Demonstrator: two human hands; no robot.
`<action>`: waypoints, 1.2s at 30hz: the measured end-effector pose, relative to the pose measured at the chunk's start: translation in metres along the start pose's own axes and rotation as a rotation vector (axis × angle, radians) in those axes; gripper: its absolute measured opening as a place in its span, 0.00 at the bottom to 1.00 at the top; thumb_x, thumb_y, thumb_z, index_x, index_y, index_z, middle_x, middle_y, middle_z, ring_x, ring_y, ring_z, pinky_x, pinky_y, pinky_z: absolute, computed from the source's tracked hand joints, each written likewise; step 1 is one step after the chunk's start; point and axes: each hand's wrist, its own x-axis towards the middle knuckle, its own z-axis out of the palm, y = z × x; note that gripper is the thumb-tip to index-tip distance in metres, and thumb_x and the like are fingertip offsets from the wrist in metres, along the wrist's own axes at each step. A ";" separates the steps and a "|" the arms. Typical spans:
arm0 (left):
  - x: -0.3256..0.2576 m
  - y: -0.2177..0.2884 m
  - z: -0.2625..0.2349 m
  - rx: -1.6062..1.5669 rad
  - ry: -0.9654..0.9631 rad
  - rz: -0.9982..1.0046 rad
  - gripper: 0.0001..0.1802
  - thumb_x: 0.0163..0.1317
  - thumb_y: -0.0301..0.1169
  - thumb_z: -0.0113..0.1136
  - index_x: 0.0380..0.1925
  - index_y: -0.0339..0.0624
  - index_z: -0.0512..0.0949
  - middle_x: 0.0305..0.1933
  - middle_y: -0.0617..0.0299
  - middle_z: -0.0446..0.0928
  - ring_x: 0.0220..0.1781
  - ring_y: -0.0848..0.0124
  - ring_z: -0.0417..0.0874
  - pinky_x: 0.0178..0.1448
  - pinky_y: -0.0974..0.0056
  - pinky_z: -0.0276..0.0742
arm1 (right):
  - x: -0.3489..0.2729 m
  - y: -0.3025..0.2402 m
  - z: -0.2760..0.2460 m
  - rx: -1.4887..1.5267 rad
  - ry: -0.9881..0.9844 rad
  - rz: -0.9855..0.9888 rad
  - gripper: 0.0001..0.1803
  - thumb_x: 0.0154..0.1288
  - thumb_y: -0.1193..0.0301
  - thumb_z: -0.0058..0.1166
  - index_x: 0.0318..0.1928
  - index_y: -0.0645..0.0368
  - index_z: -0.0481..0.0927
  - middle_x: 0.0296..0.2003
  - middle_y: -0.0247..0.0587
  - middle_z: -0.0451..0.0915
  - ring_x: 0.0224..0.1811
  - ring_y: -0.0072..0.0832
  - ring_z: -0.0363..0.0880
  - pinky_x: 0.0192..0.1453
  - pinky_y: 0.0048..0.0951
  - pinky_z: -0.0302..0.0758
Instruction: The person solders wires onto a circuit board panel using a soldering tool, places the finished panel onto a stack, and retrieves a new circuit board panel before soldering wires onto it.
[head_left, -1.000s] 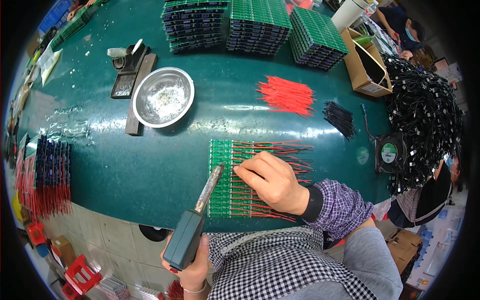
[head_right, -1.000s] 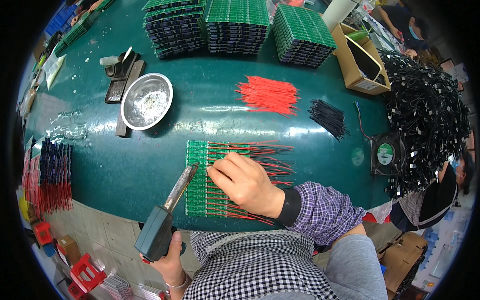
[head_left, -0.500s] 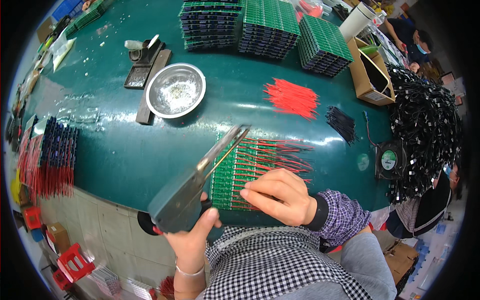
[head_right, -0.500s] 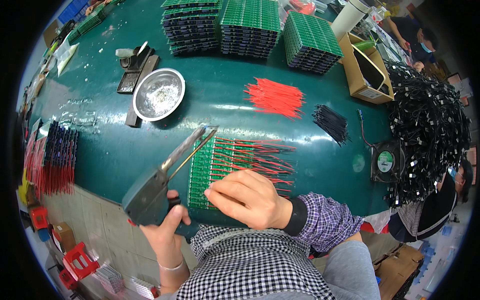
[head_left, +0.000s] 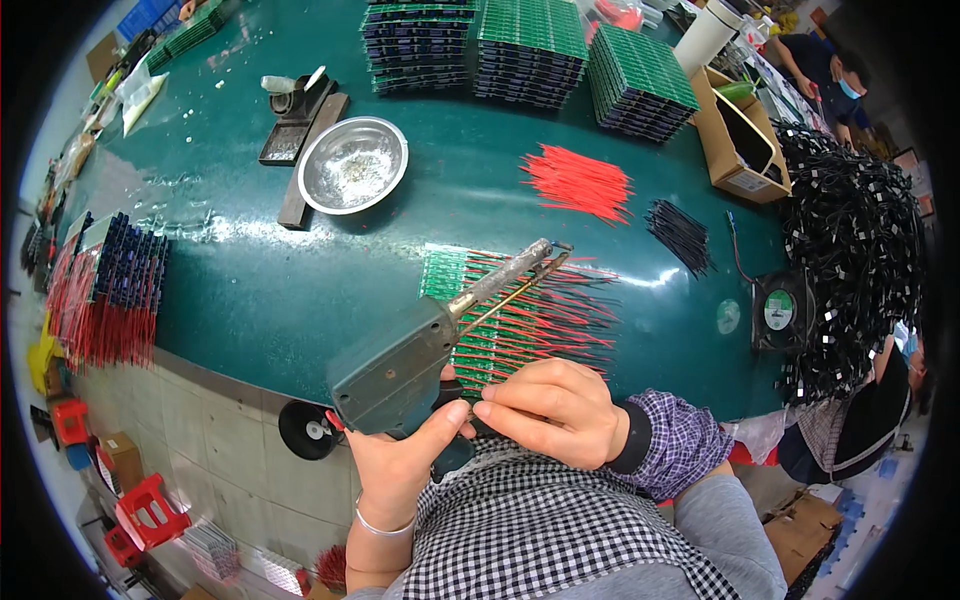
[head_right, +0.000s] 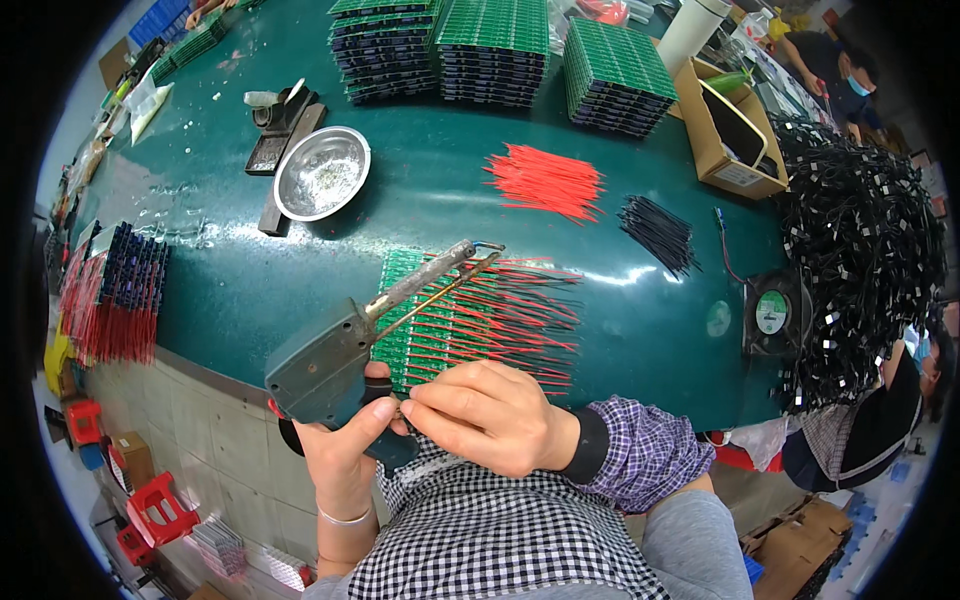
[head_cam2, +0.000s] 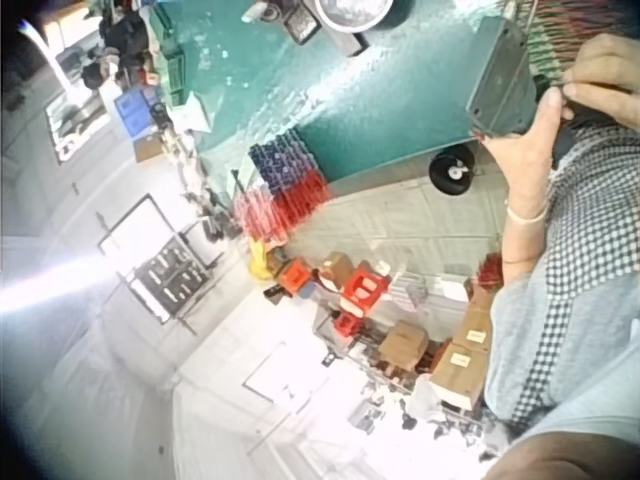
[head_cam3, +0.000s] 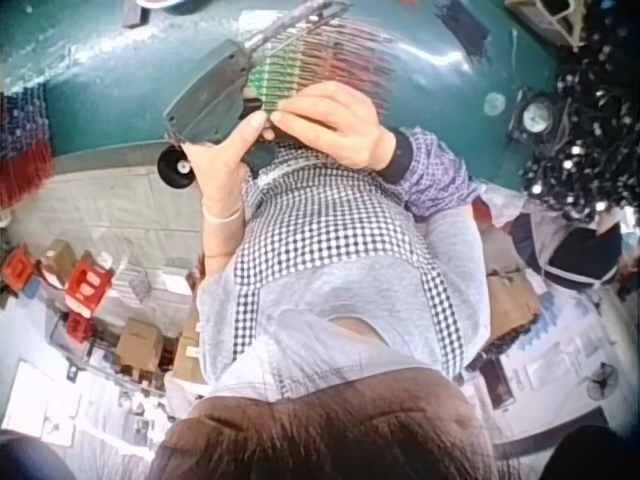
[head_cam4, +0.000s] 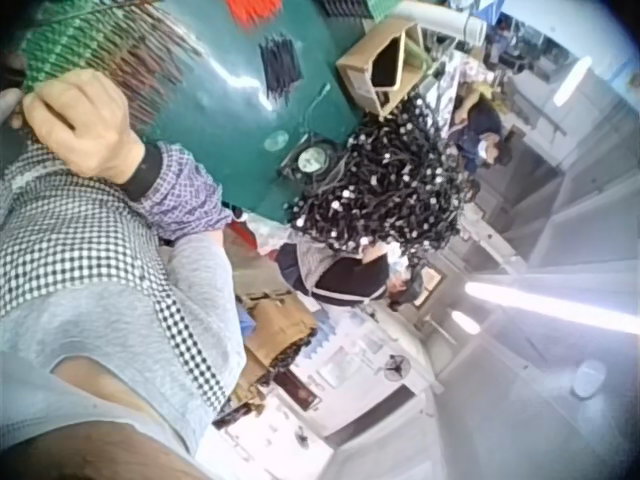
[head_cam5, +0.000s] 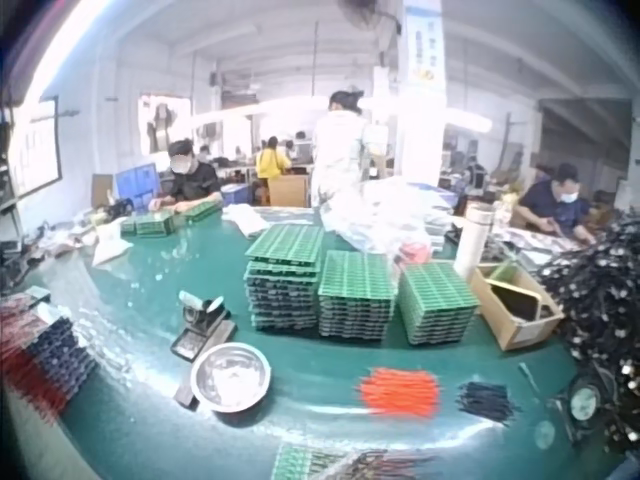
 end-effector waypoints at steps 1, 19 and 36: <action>-0.001 0.000 0.000 0.003 -0.005 0.001 0.33 0.53 0.12 0.67 0.60 0.30 0.69 0.47 0.46 0.82 0.35 0.64 0.87 0.32 0.64 0.88 | -0.003 -0.002 -0.001 -0.012 -0.018 0.015 0.18 0.50 0.76 0.65 0.44 0.67 0.86 0.43 0.46 0.84 0.40 0.34 0.83 0.38 0.31 0.82; -0.015 -0.008 0.003 0.075 0.230 0.415 0.25 0.62 0.15 0.59 0.61 0.31 0.69 0.56 0.49 0.78 0.36 0.74 0.76 0.36 0.69 0.75 | -0.012 -0.036 0.001 0.572 0.532 0.839 0.08 0.65 0.87 0.60 0.45 0.68 0.83 0.41 0.45 0.84 0.42 0.26 0.83 0.46 0.25 0.81; -0.046 -0.054 -0.011 0.480 -0.094 0.467 0.25 0.70 0.14 0.52 0.66 0.38 0.66 0.41 0.58 0.76 0.39 0.71 0.74 0.48 0.64 0.76 | 0.005 -0.039 0.027 1.319 0.904 0.995 0.08 0.78 0.78 0.49 0.54 0.65 0.75 0.49 0.51 0.84 0.53 0.36 0.85 0.59 0.40 0.85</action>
